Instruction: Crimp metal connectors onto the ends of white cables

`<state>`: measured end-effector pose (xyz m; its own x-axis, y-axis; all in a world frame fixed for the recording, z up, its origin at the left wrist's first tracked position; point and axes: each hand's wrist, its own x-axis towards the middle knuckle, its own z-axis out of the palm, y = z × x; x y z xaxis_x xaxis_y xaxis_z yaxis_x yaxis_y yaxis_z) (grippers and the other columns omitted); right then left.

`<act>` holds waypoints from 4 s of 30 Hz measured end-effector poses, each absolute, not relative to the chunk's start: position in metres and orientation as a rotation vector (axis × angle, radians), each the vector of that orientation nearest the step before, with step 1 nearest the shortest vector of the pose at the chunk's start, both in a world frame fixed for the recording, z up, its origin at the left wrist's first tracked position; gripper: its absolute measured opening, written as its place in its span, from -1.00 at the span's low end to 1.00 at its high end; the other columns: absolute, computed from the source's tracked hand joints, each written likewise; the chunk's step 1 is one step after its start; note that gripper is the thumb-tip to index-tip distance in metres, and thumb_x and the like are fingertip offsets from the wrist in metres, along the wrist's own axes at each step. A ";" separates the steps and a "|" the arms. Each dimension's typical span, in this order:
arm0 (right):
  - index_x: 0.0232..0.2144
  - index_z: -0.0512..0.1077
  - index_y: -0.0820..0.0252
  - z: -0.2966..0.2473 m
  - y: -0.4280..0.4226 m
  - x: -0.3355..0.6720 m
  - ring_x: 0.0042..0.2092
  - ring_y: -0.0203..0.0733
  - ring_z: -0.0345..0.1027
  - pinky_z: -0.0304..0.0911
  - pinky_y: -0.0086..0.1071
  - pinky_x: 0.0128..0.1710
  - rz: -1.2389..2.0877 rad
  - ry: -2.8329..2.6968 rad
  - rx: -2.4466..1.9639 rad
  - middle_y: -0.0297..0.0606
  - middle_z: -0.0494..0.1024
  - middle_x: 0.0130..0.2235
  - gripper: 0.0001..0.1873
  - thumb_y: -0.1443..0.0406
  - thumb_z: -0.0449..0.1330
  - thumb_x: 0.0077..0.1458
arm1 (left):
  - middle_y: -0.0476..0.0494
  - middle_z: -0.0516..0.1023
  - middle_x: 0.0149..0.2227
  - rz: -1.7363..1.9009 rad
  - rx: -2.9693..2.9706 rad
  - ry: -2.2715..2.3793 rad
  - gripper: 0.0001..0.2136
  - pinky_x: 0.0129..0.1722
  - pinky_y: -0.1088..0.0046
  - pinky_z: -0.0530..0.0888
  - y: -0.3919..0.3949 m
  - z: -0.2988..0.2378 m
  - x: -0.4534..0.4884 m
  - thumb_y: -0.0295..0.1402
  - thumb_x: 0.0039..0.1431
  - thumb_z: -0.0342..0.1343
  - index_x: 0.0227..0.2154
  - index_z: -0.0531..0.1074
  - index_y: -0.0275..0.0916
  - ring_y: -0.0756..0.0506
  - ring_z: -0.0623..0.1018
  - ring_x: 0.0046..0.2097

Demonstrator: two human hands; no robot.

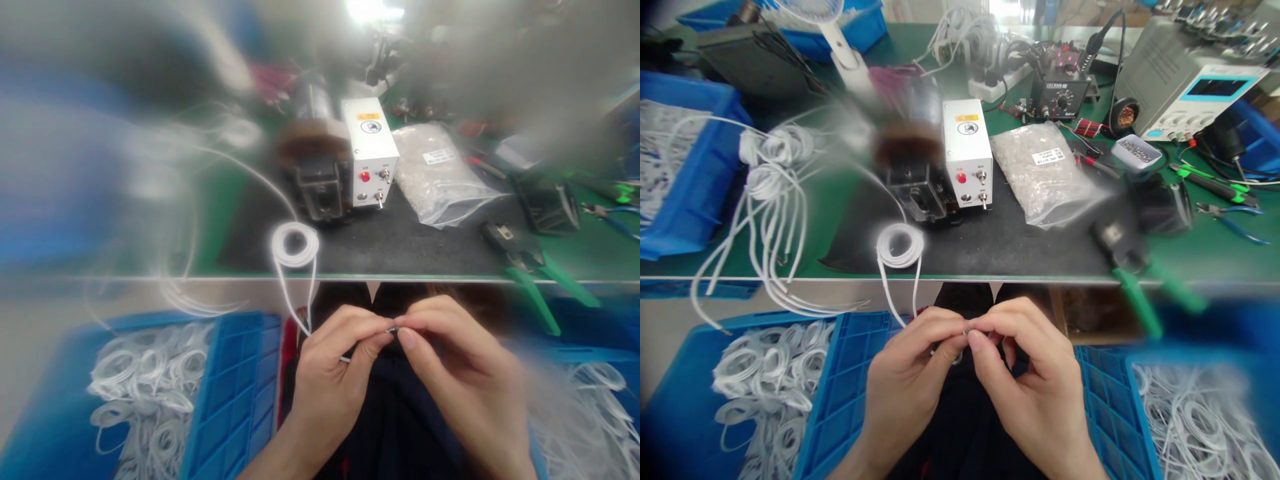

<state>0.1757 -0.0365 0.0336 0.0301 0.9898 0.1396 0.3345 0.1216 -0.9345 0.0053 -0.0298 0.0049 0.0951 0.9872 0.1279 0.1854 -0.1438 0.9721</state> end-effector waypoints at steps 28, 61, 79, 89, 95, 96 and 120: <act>-0.28 0.50 0.08 0.019 -0.033 0.168 -0.34 -0.32 0.46 0.40 -0.54 -0.33 1.210 -1.188 -1.331 -0.41 0.52 -0.34 -0.81 0.25 0.25 0.47 | -0.07 0.69 -0.28 1.158 1.227 1.059 -0.93 -0.17 0.44 0.59 -0.028 0.002 0.005 -0.44 0.37 0.35 -0.24 0.71 -0.15 -0.06 0.65 -0.25; -0.33 0.54 0.12 0.039 0.005 0.201 -0.32 -0.21 0.26 0.16 -0.33 -0.30 1.554 -1.473 -1.225 -0.36 0.45 -0.34 -0.80 0.24 0.28 0.41 | -0.02 0.69 -0.27 1.189 1.285 1.076 -0.89 -0.15 0.46 0.58 -0.031 -0.006 0.001 -0.51 0.37 0.34 -0.24 0.67 -0.14 -0.04 0.67 -0.24; -0.23 0.58 0.09 0.043 -0.009 0.197 -0.25 -0.24 0.42 0.31 -0.41 -0.26 1.316 -1.493 -1.228 -0.32 0.53 -0.23 -0.90 0.27 0.31 0.41 | 0.02 0.67 -0.26 1.308 1.314 1.036 -0.85 -0.19 0.52 0.58 -0.029 -0.014 0.000 -0.57 0.34 0.34 -0.20 0.64 -0.15 0.00 0.66 -0.23; -0.12 0.53 0.02 0.031 -0.023 0.188 -0.17 -0.21 0.45 0.34 -0.35 -0.21 0.952 -1.613 -1.196 -0.33 0.50 -0.19 -0.82 0.43 0.35 0.34 | 0.04 0.65 -0.25 1.307 1.269 1.057 -0.81 -0.18 0.56 0.57 -0.032 -0.012 -0.001 -0.57 0.30 0.39 -0.18 0.64 -0.12 0.02 0.64 -0.23; -0.08 0.52 0.00 0.020 -0.027 0.184 -0.14 -0.22 0.48 0.40 -0.38 -0.17 1.025 -1.566 -1.215 -0.34 0.54 -0.11 -0.81 0.41 0.33 0.36 | 0.02 0.66 -0.21 1.316 1.185 1.099 -0.82 -0.13 0.50 0.59 -0.032 -0.009 0.002 -0.54 0.33 0.36 -0.15 0.63 -0.09 -0.02 0.68 -0.17; -0.08 0.52 -0.01 0.017 -0.028 0.182 -0.13 -0.23 0.49 0.41 -0.40 -0.17 1.065 -1.566 -1.213 -0.34 0.56 -0.11 -0.82 0.40 0.33 0.37 | 0.02 0.66 -0.20 1.318 1.181 1.100 -0.82 -0.12 0.50 0.59 -0.032 -0.008 0.003 -0.53 0.34 0.36 -0.14 0.63 -0.08 -0.03 0.68 -0.17; -0.19 0.53 0.09 0.006 -0.042 0.164 -0.27 -0.22 0.47 0.32 -0.40 -0.33 1.216 -1.456 -1.255 -0.32 0.57 -0.25 -0.92 0.33 0.26 0.44 | 0.00 0.71 -0.27 1.302 0.855 1.022 -0.95 -0.19 0.64 0.61 -0.019 0.005 0.007 -0.41 0.39 0.35 -0.18 0.69 -0.13 0.04 0.68 -0.25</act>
<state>0.1641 -0.0424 0.0063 -0.1455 0.9894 0.0025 0.1740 0.0280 -0.9843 0.0073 -0.0187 0.0047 -0.0169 0.9936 -0.1118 -0.3448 0.0992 0.9334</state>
